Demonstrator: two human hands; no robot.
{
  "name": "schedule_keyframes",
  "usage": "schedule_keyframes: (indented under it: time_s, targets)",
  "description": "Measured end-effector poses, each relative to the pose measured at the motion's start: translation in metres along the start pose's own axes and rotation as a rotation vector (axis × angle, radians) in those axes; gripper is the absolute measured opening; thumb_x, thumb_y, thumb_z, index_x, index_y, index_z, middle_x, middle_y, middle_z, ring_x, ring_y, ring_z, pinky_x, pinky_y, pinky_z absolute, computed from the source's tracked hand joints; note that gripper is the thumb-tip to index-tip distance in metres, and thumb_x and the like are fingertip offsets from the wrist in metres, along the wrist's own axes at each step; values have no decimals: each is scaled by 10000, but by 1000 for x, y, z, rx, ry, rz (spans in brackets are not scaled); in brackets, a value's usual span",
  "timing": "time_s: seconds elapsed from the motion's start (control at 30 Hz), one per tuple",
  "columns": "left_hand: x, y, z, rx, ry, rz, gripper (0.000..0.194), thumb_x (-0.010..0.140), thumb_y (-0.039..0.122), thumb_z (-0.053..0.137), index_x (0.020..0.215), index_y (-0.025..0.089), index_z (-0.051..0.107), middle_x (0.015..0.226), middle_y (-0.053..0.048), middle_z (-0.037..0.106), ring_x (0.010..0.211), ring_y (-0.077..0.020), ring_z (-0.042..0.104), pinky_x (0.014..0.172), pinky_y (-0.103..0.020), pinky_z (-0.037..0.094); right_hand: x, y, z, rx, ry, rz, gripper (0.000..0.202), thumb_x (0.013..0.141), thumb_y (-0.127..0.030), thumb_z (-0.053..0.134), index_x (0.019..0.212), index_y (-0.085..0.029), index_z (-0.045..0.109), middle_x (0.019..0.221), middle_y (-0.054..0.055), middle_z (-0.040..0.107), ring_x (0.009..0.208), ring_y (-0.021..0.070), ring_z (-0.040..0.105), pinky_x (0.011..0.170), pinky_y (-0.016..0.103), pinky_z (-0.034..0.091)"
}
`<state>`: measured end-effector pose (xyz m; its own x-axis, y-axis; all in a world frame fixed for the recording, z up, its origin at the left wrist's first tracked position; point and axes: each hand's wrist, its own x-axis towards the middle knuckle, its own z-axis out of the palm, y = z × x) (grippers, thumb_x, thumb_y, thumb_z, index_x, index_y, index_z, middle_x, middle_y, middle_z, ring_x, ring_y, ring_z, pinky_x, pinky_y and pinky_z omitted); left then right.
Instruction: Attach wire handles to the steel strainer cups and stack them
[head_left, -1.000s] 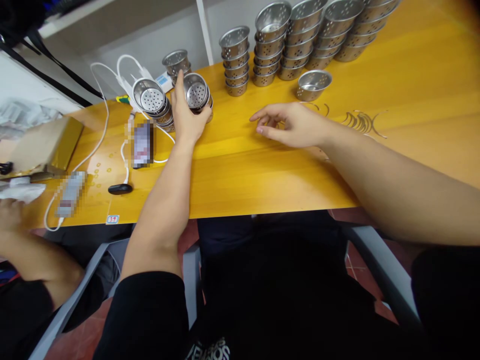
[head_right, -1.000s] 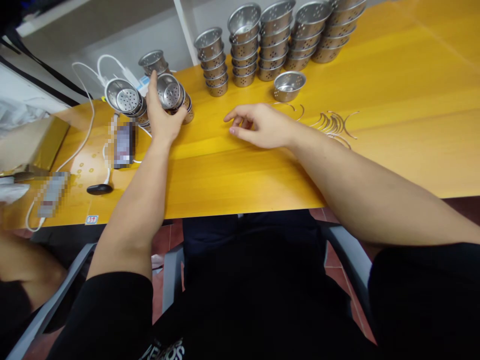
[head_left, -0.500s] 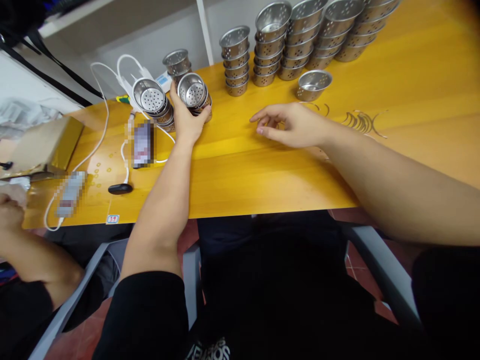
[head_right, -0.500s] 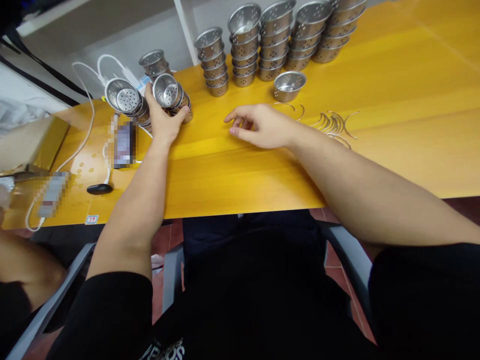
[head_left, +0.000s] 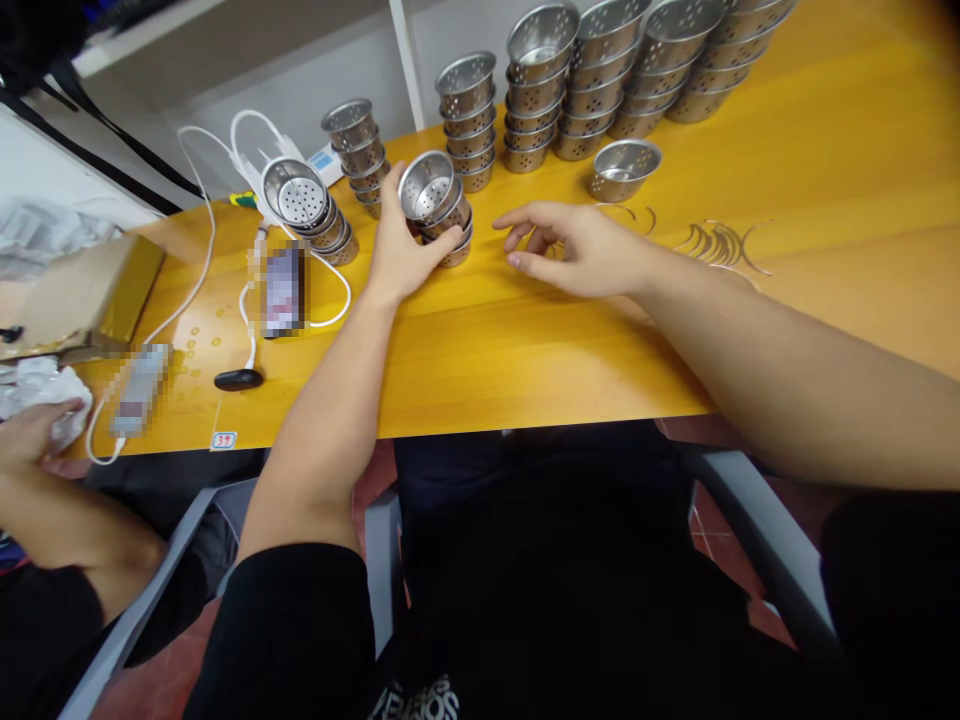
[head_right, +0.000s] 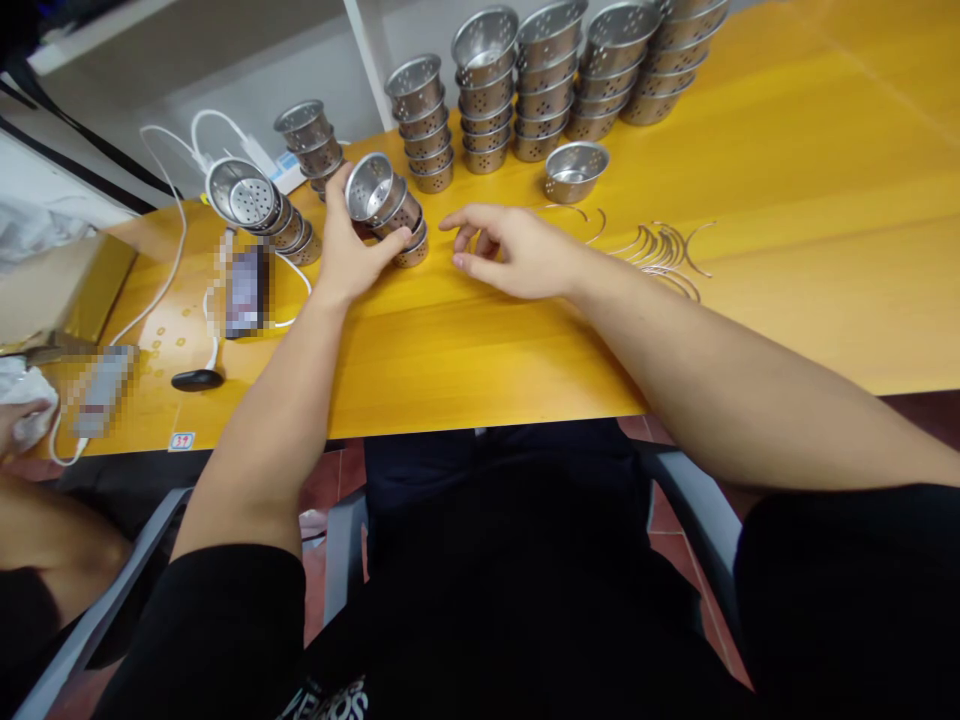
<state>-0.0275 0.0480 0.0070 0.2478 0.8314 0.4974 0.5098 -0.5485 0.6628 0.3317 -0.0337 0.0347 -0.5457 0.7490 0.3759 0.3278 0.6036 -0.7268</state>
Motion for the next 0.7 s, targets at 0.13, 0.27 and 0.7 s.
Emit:
schedule_keyframes:
  time_s: [0.13,0.27,0.7]
  targets:
    - [-3,17,12,-3,-68,37,1331,988,617,1068,2018,394,256,2070,-167,540,1960,-445,549,1631,-637,510,2,-4,3,-27,-1,-59,879,1198,-908,797,1811,-279,790,1600,192,853,1108,357,871,1041,559,804]
    - [-4,19,16,3,-96,87,1276,1044,623,1015,2038,415,243,2010,-143,613,1997,-415,498,1666,-623,465,4,-3,7,-52,2,-74,830,1171,-934,802,1744,-334,834,1609,168,828,1122,371,872,1057,570,808]
    - [-4,54,12,-90,-61,56,993,970,475,1009,1836,484,523,1766,-59,830,1666,-371,784,1489,-603,667,6,-2,15,11,12,-35,843,1134,-985,815,1669,-333,826,1687,164,817,1224,412,881,1116,613,799]
